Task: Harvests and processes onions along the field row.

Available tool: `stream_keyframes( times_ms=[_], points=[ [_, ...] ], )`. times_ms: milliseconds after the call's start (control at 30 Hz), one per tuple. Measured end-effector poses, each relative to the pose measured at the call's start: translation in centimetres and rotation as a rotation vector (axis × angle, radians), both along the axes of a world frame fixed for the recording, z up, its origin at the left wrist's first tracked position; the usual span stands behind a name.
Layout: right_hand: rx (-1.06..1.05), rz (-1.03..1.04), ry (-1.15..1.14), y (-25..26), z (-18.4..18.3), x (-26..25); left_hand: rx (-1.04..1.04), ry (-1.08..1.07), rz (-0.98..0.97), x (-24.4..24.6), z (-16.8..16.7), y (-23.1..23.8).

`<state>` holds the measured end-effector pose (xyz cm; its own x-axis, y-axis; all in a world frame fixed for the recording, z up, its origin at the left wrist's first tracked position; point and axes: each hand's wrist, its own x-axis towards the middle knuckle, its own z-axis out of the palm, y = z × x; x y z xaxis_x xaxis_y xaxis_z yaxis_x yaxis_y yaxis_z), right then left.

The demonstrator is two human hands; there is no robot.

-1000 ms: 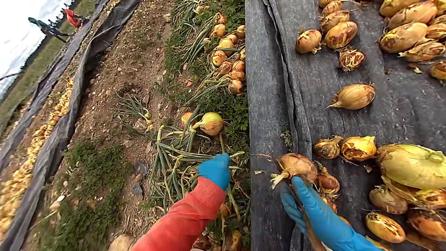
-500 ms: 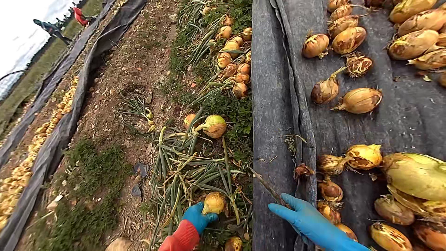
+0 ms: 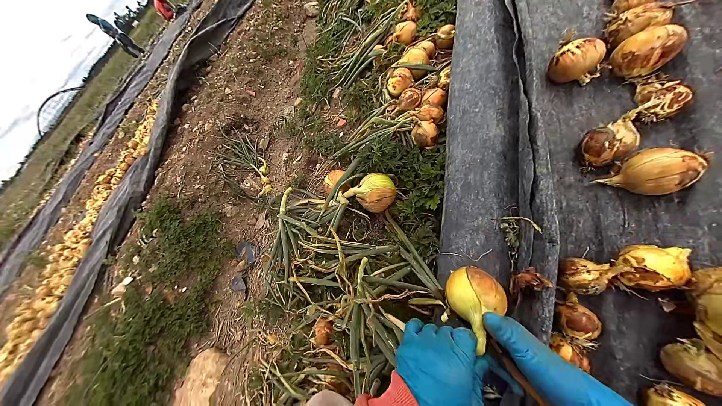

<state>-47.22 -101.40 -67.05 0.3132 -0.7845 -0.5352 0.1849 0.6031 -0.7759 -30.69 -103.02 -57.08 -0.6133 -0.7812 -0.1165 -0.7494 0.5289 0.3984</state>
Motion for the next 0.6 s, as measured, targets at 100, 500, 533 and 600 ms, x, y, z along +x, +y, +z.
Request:
stream_keyframes(
  times_ms=[100,500,533,600],
  points=[
    [0.082,-0.053,-0.126,0.2,0.4,1.0,0.157,-0.253,-0.01,-0.1,0.9,-0.5],
    [0.135,-0.299,0.027,-2.0,1.1,-2.4,0.165,-0.894,0.114,15.5,-4.8,-14.1],
    [0.187,-0.242,0.028,-2.1,0.7,-1.7,0.358,-0.865,0.005,13.9,-6.1,-12.8],
    [0.263,-0.108,0.055,-1.6,0.1,-0.2,0.63,-0.876,0.102,13.2,-9.6,-11.3]
  ],
)
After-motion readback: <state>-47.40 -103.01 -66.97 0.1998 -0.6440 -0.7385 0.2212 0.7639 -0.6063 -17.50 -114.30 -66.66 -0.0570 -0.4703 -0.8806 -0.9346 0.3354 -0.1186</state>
